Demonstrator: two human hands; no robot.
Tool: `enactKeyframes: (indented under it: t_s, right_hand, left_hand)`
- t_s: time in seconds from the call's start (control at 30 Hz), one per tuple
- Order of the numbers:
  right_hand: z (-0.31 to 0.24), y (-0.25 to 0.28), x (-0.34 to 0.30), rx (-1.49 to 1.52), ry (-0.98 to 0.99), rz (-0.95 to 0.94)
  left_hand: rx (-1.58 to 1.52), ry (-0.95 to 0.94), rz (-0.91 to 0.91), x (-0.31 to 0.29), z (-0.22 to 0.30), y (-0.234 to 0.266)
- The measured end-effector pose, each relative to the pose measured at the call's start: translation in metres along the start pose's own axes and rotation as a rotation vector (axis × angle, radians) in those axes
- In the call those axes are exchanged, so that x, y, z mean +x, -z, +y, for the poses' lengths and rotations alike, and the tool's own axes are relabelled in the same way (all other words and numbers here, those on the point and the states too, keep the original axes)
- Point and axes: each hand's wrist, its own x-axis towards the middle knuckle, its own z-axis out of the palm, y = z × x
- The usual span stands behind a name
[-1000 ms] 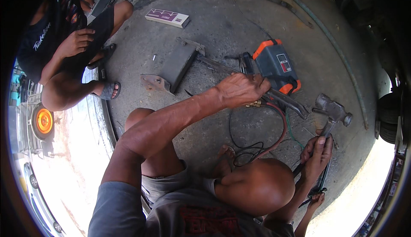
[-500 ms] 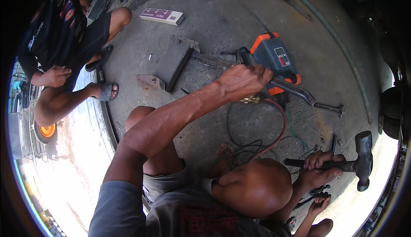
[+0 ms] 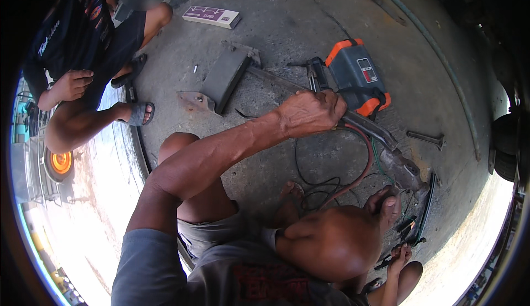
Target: The person sits on the floor and uses a welding torch to heat and weld a metal plate. They repeatedly ignite the torch, apply the flame to the metal, and use a hammer and chisel to adjust the workpiece between welding passes.
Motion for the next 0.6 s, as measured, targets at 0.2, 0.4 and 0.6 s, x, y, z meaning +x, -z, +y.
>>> enactKeyframes:
  t_s: [0.2, 0.4, 0.6]
  right_hand:
    - [-0.013, -0.015, 0.009, 0.118, -0.182, 0.066]
    - [0.021, -0.033, 0.018, -0.174, -0.331, -0.176]
    - [0.065, -0.060, 0.015, -0.859, 0.002, -0.588]
  left_hand:
    - [-0.021, 0.046, 0.002, -0.010, 0.015, 0.031]
    - [-0.106, 0.154, 0.093, -0.029, -0.007, 0.068]
    - [-0.158, 0.630, 0.374, -0.045, -0.066, 0.144]
